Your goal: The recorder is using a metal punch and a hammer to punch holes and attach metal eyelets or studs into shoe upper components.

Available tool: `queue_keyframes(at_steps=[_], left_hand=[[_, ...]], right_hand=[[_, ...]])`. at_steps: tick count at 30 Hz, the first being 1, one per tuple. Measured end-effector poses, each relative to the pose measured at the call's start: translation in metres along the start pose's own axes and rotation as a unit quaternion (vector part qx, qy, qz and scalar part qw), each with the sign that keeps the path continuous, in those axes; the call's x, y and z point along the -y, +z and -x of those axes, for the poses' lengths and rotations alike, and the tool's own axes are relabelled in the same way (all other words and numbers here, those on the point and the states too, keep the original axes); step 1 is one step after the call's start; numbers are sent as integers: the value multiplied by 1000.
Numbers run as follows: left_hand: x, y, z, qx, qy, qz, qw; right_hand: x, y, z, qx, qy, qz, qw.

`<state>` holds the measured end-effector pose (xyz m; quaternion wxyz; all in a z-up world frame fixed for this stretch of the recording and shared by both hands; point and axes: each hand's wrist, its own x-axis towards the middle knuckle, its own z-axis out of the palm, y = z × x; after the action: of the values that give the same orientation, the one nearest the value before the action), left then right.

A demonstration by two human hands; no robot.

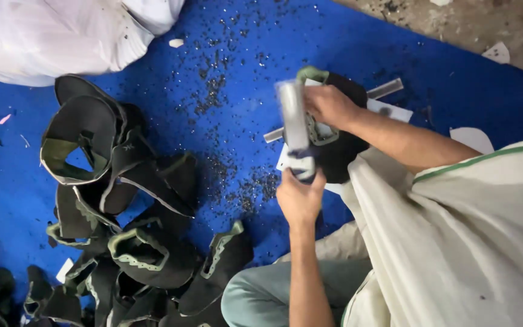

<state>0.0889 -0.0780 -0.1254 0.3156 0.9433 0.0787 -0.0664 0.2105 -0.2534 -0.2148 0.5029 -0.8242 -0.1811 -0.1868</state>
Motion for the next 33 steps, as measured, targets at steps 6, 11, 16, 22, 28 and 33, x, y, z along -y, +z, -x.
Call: queue_keyframes(at_steps=[6, 11, 16, 22, 28, 33], left_hand=[[28, -53, 90, 74, -93, 76, 990], [66, -52, 132, 185, -108, -189, 958], [68, -30, 91, 270, -7, -288, 919], [76, 11, -57, -55, 186, -112, 975], [14, 81, -161, 42, 99, 200, 974], [32, -33, -118, 53, 101, 845, 522]], right_hand=[[-60, 5, 18, -187, 316, -495, 788], [-74, -31, 72, -292, 320, -571, 697], [-83, -65, 98, -299, 359, -578, 668], [-93, -81, 110, -253, 437, -445, 739], [-96, -61, 75, -135, 541, -204, 805], [-47, -136, 79, -165, 375, -390, 825]])
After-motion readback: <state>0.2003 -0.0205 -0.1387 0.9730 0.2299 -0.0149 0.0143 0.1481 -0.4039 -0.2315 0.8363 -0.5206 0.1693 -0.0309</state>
